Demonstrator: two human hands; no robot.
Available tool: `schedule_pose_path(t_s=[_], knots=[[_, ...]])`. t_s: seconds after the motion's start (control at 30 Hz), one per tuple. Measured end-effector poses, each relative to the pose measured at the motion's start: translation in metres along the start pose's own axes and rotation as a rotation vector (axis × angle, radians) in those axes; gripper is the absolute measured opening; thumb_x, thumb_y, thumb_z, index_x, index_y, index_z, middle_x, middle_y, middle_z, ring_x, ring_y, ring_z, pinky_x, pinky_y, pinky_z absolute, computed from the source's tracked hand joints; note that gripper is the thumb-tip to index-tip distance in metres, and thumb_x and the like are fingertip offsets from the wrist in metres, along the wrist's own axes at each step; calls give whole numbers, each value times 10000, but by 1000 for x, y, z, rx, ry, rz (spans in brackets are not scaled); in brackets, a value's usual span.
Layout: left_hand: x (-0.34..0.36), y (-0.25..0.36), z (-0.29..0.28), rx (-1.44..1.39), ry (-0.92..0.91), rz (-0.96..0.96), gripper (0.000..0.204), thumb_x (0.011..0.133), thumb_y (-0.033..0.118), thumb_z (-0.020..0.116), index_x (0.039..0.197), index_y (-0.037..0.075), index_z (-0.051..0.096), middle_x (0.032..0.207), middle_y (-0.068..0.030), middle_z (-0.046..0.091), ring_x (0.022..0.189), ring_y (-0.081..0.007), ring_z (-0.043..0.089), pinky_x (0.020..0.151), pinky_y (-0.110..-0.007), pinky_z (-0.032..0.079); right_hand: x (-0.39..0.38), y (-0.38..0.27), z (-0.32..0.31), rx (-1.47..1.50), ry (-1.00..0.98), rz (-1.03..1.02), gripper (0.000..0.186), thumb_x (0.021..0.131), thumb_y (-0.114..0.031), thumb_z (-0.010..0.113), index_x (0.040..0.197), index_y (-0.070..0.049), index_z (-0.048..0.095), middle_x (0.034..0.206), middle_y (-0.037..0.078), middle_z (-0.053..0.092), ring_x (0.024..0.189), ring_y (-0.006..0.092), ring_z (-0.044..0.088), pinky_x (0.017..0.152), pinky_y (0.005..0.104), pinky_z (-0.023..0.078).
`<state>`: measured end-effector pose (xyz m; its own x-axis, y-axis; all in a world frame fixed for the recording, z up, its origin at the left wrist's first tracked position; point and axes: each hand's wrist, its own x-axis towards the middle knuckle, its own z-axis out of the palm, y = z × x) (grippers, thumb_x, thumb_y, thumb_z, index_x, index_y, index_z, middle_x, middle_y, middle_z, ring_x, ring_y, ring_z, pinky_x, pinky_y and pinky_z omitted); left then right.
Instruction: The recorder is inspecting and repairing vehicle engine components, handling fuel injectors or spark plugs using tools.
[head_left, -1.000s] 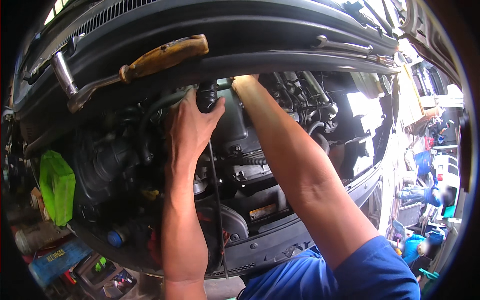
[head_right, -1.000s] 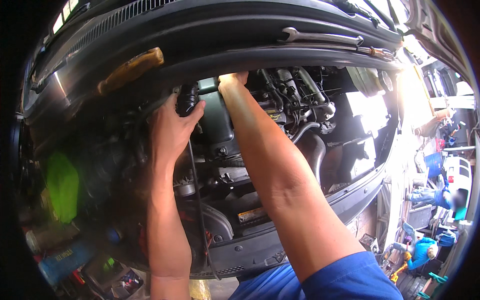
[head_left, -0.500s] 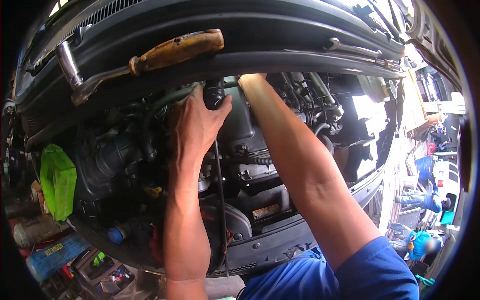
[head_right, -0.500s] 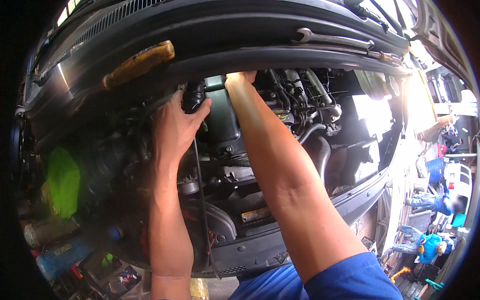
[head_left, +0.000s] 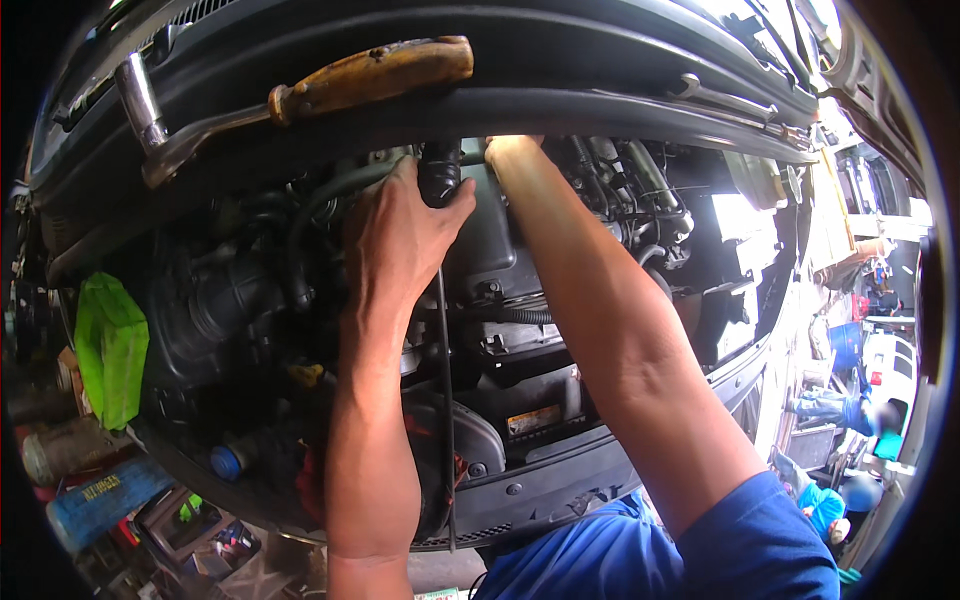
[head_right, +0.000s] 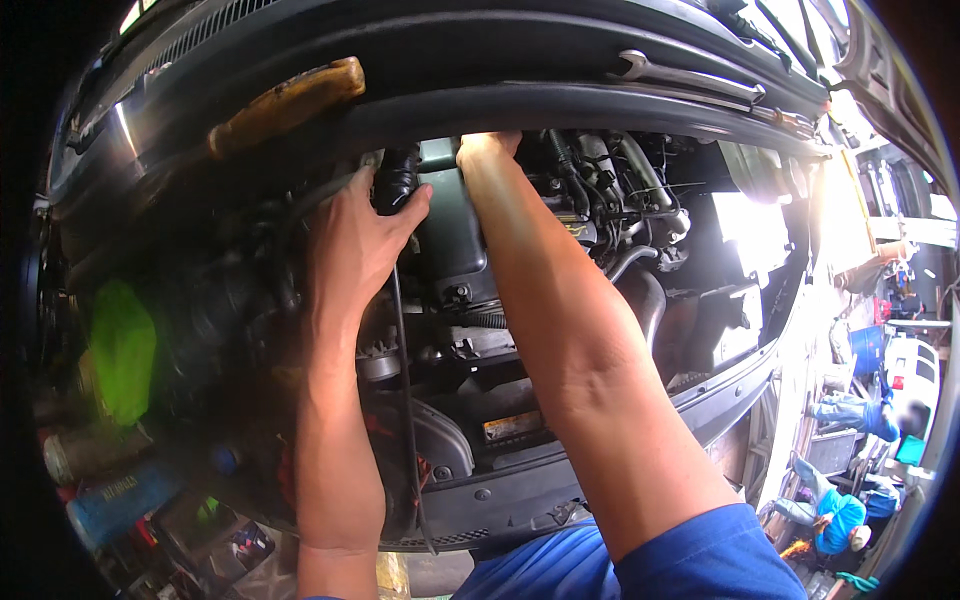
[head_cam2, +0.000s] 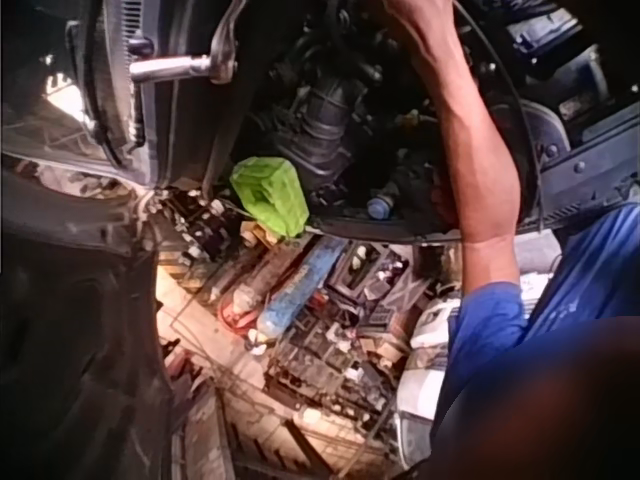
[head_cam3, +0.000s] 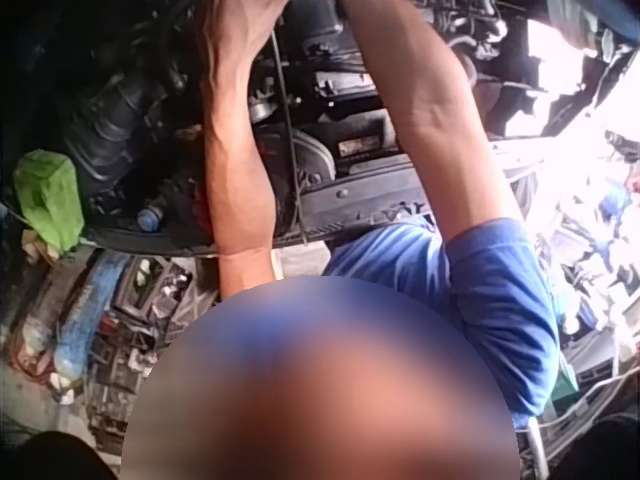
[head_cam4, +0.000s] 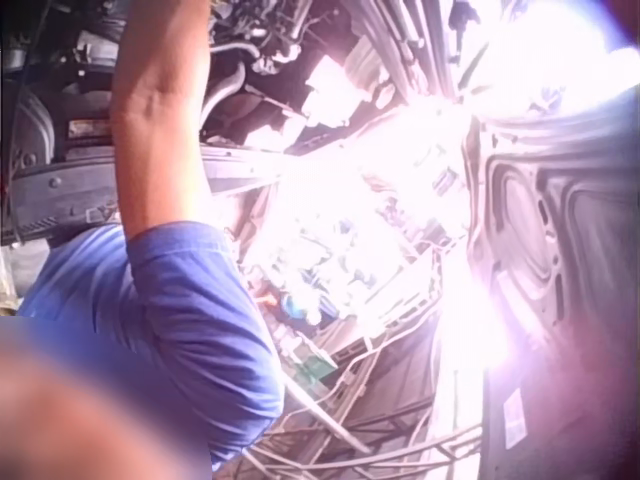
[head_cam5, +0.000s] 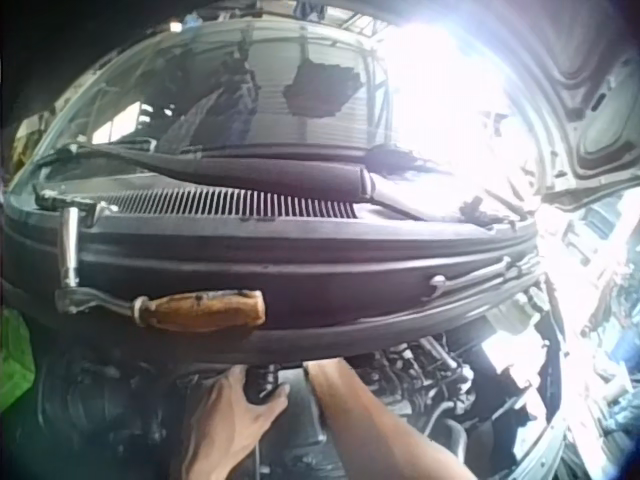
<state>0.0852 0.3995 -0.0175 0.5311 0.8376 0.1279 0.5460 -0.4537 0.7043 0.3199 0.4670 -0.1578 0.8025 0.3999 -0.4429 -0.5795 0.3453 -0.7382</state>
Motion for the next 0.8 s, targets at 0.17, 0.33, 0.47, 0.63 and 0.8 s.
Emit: schedule_pose_path(t_s=[0.17,0.33,0.47,0.63,0.8], knots=[[1,1,-1,-41,-42,-12,446,904,368,755,1115,-19,687,937,-241,732,954,-448,702,819,-471,532,1,-4,5,-8,-26,21,260,974,-287,703,1171,-119,685,969,71,742,755,160,698,573,325,535],[0,0,-6,8,-47,-55,481,905,410,746,1116,-18,689,940,-248,734,958,-449,703,829,-478,540,-5,-38,-1,-113,-159,144,255,978,-275,694,1180,-119,685,960,72,739,758,165,697,581,333,535],[0,-3,-4,-5,-43,-68,498,907,427,742,1122,-19,687,930,-254,733,953,-451,704,829,-480,544,-8,-87,-31,-486,-332,55,252,982,-265,687,1187,-119,685,953,73,736,760,169,695,587,339,535],[0,-1,-1,-10,-39,-45,487,906,417,746,1102,-24,687,912,-247,731,930,-449,707,819,-482,539,-1,-105,-54,-1469,-548,-571,268,1022,-298,566,1133,-94,701,1020,96,735,917,256,710,764,442,564],[1,1,-1,-21,-24,-3,463,899,398,756,1074,-26,693,918,-242,734,933,-448,706,818,-483,533,3,-82,-49,-1833,-533,-1236,279,990,-298,578,1116,-91,717,1117,161,734,1055,374,681,972,532,504]])
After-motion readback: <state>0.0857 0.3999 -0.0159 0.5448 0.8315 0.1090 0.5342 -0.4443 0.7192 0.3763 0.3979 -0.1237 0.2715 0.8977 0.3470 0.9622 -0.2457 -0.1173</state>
